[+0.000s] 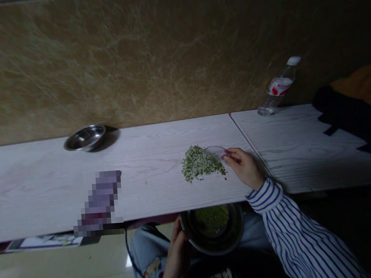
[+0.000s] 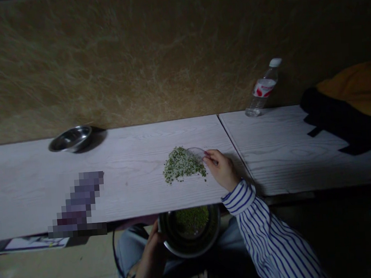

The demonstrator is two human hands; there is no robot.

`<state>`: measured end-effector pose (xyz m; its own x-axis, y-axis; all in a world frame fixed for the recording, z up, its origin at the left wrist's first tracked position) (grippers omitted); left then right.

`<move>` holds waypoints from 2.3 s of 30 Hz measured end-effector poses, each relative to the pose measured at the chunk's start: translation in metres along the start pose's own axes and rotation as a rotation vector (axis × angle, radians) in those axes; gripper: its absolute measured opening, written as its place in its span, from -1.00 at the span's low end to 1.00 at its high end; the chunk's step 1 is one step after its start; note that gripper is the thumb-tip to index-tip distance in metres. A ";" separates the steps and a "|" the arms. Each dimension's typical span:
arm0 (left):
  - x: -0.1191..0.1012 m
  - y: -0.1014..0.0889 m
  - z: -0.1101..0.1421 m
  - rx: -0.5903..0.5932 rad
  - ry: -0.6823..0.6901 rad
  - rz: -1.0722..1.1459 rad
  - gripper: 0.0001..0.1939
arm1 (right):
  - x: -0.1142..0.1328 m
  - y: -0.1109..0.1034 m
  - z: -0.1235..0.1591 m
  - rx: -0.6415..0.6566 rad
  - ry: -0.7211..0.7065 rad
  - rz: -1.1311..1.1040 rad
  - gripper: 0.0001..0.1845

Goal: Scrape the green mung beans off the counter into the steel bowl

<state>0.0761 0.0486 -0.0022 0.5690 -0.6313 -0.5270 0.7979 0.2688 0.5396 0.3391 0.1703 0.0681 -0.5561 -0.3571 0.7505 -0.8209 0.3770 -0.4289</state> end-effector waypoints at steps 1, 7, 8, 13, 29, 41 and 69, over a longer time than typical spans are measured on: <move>0.000 -0.001 -0.001 0.003 -0.002 -0.001 -0.59 | -0.002 -0.004 0.001 -0.016 0.016 0.016 -0.75; -0.002 0.002 0.003 0.005 -0.030 -0.018 -0.56 | -0.015 -0.027 0.006 -0.043 0.074 0.108 -0.73; -0.002 0.004 0.004 0.009 -0.032 -0.027 -0.55 | -0.016 -0.030 0.005 -0.042 0.089 0.117 -0.73; -0.001 0.008 0.004 -0.033 -0.039 -0.014 -0.51 | -0.021 -0.034 0.001 -0.038 0.112 0.168 -0.72; 0.002 0.004 0.003 -0.039 -0.008 -0.018 -0.50 | -0.001 -0.003 0.007 0.040 0.137 0.034 -0.78; 0.000 0.011 0.006 -0.009 -0.051 -0.031 -0.50 | 0.011 -0.005 0.012 0.092 0.124 -0.053 -0.77; 0.006 0.001 -0.003 -0.003 -0.081 -0.091 -0.43 | 0.006 -0.047 0.025 0.032 0.223 0.044 -0.70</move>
<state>0.0809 0.0475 -0.0072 0.4761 -0.7097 -0.5193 0.8463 0.2095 0.4897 0.3710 0.1296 0.0799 -0.5521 -0.1415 0.8217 -0.8020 0.3598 -0.4769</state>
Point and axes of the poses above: each hand's wrist, its own z-axis away from the middle knuckle, its own y-axis out of the palm, x = y × z, the point moved 1 cm from there along -z, towards the middle knuckle, and after that the axes turned 9 degrees about -y, right-handed, at the moved point
